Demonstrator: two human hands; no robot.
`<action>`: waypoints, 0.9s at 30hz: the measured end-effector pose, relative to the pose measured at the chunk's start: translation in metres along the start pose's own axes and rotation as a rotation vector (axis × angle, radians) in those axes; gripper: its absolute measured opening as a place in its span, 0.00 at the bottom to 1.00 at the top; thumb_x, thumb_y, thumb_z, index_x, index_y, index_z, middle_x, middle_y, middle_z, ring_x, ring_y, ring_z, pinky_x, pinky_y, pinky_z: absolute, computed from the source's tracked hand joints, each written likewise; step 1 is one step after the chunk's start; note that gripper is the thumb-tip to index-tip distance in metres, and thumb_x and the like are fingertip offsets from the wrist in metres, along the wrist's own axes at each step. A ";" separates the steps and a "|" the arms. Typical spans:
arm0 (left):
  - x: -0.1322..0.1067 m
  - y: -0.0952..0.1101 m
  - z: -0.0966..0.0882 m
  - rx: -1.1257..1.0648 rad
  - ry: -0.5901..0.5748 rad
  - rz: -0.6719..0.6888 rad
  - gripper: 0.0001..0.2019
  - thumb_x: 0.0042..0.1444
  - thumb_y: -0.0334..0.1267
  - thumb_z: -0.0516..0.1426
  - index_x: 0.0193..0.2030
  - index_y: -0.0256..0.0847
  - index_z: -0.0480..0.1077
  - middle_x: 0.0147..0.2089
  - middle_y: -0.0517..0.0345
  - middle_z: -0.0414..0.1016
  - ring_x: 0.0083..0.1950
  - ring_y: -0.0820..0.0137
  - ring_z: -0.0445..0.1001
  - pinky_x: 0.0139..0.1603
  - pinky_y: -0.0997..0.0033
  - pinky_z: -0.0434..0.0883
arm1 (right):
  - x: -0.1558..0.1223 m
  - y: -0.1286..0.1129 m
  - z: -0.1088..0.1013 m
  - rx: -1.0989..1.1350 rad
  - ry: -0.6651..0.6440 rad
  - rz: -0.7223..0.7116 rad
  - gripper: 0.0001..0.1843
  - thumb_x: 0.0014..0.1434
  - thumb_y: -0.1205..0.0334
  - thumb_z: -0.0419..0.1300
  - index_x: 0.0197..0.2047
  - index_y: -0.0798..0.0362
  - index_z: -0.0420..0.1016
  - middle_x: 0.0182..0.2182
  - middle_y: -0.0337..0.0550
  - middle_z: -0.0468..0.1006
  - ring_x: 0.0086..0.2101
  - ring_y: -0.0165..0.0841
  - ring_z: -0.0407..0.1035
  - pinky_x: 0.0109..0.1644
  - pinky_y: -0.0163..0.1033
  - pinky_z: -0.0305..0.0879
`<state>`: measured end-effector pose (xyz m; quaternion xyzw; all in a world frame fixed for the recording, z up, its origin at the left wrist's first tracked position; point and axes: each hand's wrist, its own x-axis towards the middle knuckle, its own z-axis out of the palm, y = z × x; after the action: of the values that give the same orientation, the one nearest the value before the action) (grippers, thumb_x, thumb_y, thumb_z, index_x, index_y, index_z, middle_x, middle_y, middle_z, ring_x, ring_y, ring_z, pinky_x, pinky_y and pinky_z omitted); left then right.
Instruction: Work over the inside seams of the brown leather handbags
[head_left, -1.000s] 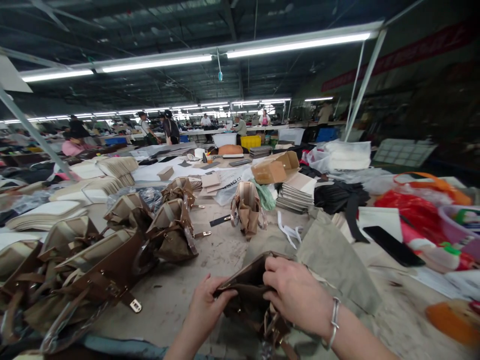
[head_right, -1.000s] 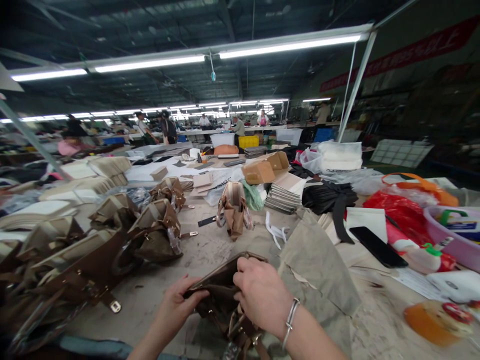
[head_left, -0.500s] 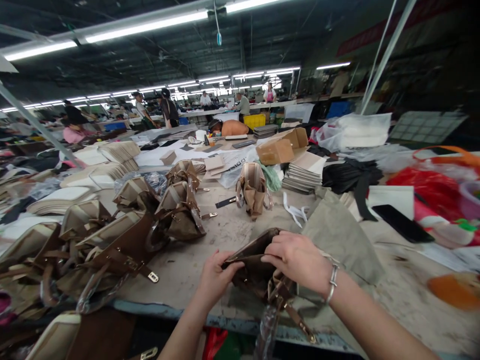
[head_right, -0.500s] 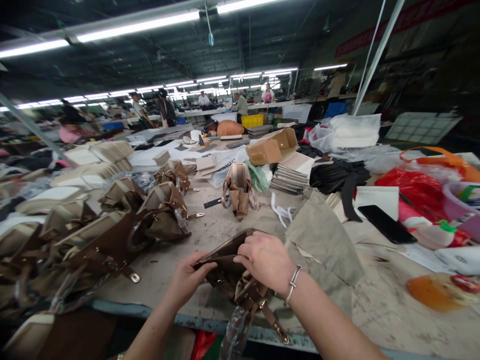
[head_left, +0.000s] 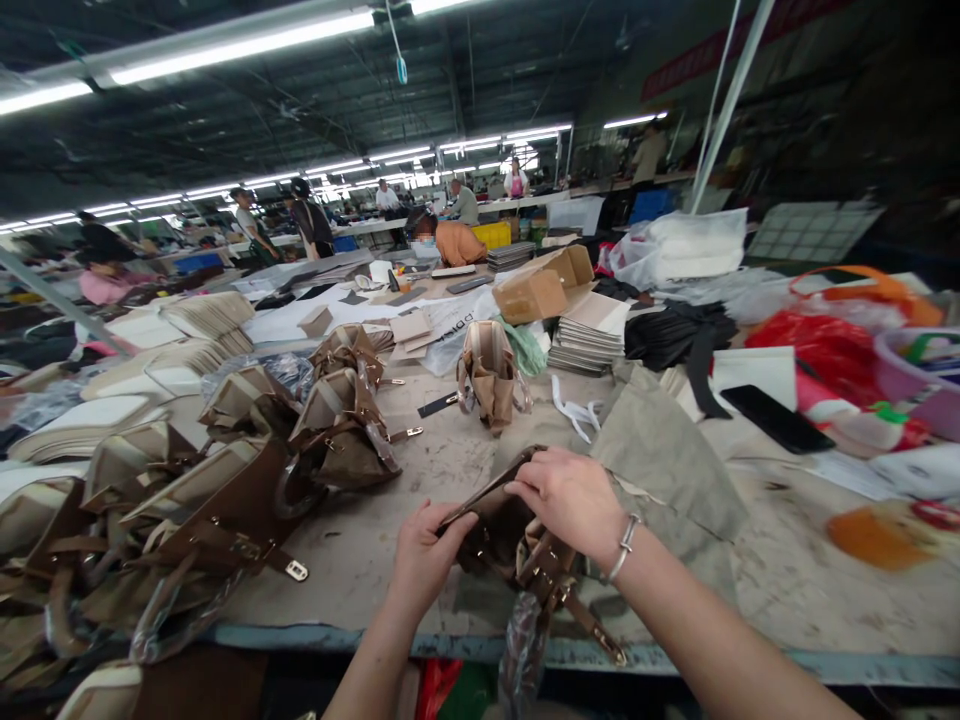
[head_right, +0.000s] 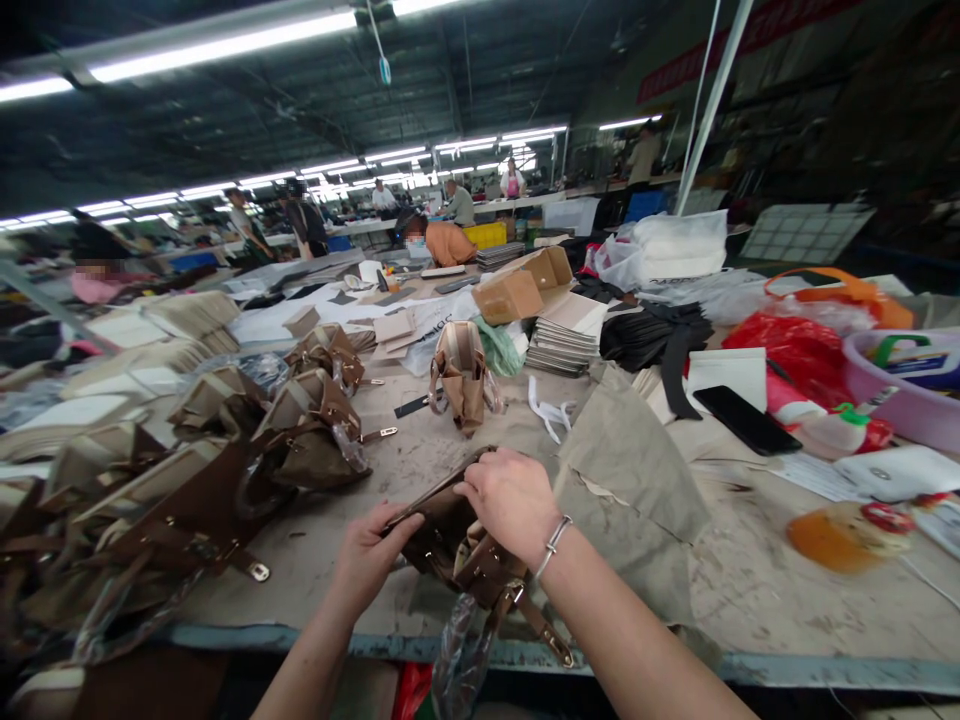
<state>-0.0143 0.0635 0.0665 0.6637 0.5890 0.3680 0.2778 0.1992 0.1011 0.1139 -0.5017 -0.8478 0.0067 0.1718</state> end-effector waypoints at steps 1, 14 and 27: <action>0.000 0.000 0.001 -0.002 0.004 0.002 0.10 0.55 0.44 0.55 0.31 0.44 0.76 0.30 0.61 0.77 0.34 0.64 0.73 0.62 0.46 0.53 | 0.000 0.000 0.000 -0.006 0.009 -0.001 0.16 0.63 0.52 0.53 0.28 0.49 0.73 0.28 0.37 0.74 0.35 0.33 0.66 0.34 0.38 0.53; 0.000 0.000 0.006 -0.001 0.018 -0.003 0.13 0.56 0.47 0.54 0.29 0.42 0.73 0.28 0.61 0.73 0.33 0.65 0.70 0.55 0.54 0.61 | -0.001 -0.004 0.006 0.002 0.069 0.066 0.14 0.61 0.53 0.56 0.27 0.50 0.72 0.28 0.36 0.74 0.34 0.33 0.65 0.35 0.37 0.53; 0.000 0.000 0.007 -0.011 0.004 0.005 0.14 0.57 0.46 0.54 0.26 0.39 0.70 0.24 0.61 0.66 0.30 0.68 0.65 0.31 0.71 0.61 | 0.000 -0.005 0.006 0.012 0.076 0.099 0.14 0.61 0.53 0.55 0.27 0.50 0.72 0.29 0.37 0.74 0.35 0.33 0.66 0.36 0.37 0.54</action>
<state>-0.0086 0.0641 0.0623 0.6630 0.5858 0.3731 0.2795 0.1927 0.0999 0.1088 -0.5421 -0.8146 0.0011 0.2062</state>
